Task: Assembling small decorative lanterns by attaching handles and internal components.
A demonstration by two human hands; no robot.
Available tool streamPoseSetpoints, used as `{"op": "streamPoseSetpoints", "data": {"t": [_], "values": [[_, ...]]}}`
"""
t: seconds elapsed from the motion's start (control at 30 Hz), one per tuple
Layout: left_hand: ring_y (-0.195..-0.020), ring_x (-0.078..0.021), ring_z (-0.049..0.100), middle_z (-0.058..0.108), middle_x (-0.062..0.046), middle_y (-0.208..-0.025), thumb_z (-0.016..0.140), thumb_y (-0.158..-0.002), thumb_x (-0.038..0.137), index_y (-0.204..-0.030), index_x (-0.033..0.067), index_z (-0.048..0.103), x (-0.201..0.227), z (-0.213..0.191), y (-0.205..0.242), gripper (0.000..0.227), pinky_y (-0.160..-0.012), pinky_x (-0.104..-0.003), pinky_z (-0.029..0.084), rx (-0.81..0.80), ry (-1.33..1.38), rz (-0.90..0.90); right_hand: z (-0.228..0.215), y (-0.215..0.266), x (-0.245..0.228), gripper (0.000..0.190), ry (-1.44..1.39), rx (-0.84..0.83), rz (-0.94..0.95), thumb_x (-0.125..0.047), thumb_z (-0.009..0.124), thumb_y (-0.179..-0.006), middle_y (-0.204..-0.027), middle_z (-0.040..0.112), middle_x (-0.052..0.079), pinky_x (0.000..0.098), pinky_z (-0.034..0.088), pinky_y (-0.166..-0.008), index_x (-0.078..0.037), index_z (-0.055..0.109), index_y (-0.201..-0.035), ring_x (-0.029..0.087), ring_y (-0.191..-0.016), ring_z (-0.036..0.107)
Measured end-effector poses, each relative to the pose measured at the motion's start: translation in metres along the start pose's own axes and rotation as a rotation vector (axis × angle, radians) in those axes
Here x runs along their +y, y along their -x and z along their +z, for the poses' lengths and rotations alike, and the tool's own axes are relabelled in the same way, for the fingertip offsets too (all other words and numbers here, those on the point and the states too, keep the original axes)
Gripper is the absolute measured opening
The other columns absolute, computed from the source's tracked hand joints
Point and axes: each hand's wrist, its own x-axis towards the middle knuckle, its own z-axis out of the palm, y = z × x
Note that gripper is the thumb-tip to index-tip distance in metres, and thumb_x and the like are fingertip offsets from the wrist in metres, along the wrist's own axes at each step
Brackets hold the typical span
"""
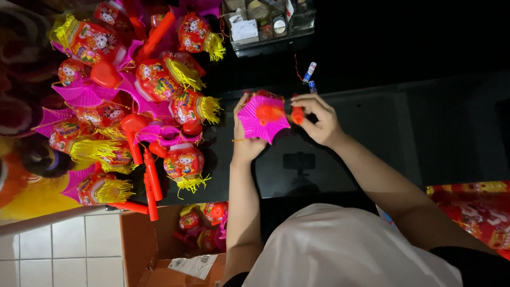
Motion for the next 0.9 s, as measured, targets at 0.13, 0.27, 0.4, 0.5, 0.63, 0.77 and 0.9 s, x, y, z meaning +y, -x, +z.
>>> {"op": "streamPoseSetpoints", "data": {"t": [0.13,0.27,0.4,0.5,0.63,0.77,0.9], "values": [[-0.142,-0.0392,0.043,0.036,-0.025,-0.158,0.090,-0.075,0.025,-0.147,0.0049,0.048,-0.004,-0.008,0.012,0.086,-0.115,-0.050,0.040,-0.084,-0.017,0.086,-0.006,-0.002,-0.005,0.024,0.147,0.048,-0.368,-0.003,0.077,-0.090,-0.130,0.068,0.027,0.0511,0.055,-0.092,0.005,0.074,-0.113,0.047,-0.111,0.068],[-0.133,-0.0414,0.054,0.047,-0.026,-0.152,0.091,-0.079,0.024,-0.149,0.0068,0.049,-0.035,-0.018,0.032,0.084,-0.110,-0.046,0.045,-0.069,-0.124,0.232,-0.015,-0.003,0.001,0.019,0.243,0.081,-0.716,-0.011,0.081,-0.091,-0.126,0.071,0.031,0.0598,0.056,-0.090,0.002,0.075,-0.105,0.054,-0.111,0.068],[-0.137,-0.0385,0.051,0.048,-0.023,-0.153,0.086,-0.085,0.026,-0.145,0.0040,0.051,0.010,-0.024,0.019,0.073,-0.115,-0.047,0.043,-0.139,-0.120,0.062,-0.015,0.000,-0.003,0.016,0.210,0.075,-0.700,-0.008,0.079,-0.091,-0.122,0.072,0.032,0.0605,0.056,-0.086,0.002,0.074,-0.102,0.054,-0.106,0.070],[-0.130,-0.0453,0.056,0.052,-0.027,-0.143,0.089,-0.065,0.060,-0.132,0.0012,0.063,0.035,-0.026,0.006,0.093,-0.112,-0.051,0.046,-0.130,-0.159,0.094,-0.014,-0.007,-0.022,0.019,0.137,0.102,-0.532,-0.006,0.078,-0.091,-0.117,0.073,0.032,0.0568,0.058,-0.079,0.007,0.073,-0.104,0.051,-0.092,0.072],[-0.105,-0.0424,0.070,0.071,-0.020,-0.110,0.089,-0.073,0.035,-0.126,0.0099,0.062,0.033,-0.035,0.004,0.065,-0.090,-0.054,0.056,-0.075,-0.279,-0.365,-0.014,0.007,0.001,0.027,-0.047,0.086,-0.003,-0.009,0.072,-0.095,-0.090,0.072,0.019,0.0437,0.056,-0.075,0.008,0.069,-0.116,0.031,-0.080,0.066],[-0.113,-0.0447,0.066,0.071,-0.023,-0.116,0.060,-0.082,0.073,-0.134,0.0188,0.056,0.091,-0.030,-0.033,0.075,-0.099,-0.055,0.048,-0.175,-0.630,-0.988,0.000,0.008,0.017,0.024,-0.585,0.186,0.589,-0.010,0.059,-0.102,-0.071,0.063,0.016,0.0258,0.049,-0.040,0.005,0.063,-0.121,0.018,-0.047,0.060],[-0.113,-0.0543,0.059,0.060,-0.033,-0.120,0.067,-0.091,0.056,-0.132,0.0006,0.054,0.072,-0.021,-0.011,0.070,-0.097,-0.060,0.048,0.020,-0.795,-0.634,0.001,0.010,0.017,0.022,-0.664,0.166,0.627,-0.008,0.060,-0.100,-0.064,0.056,0.017,0.0258,0.034,-0.028,0.007,0.062,-0.117,0.014,-0.031,0.043]]}}
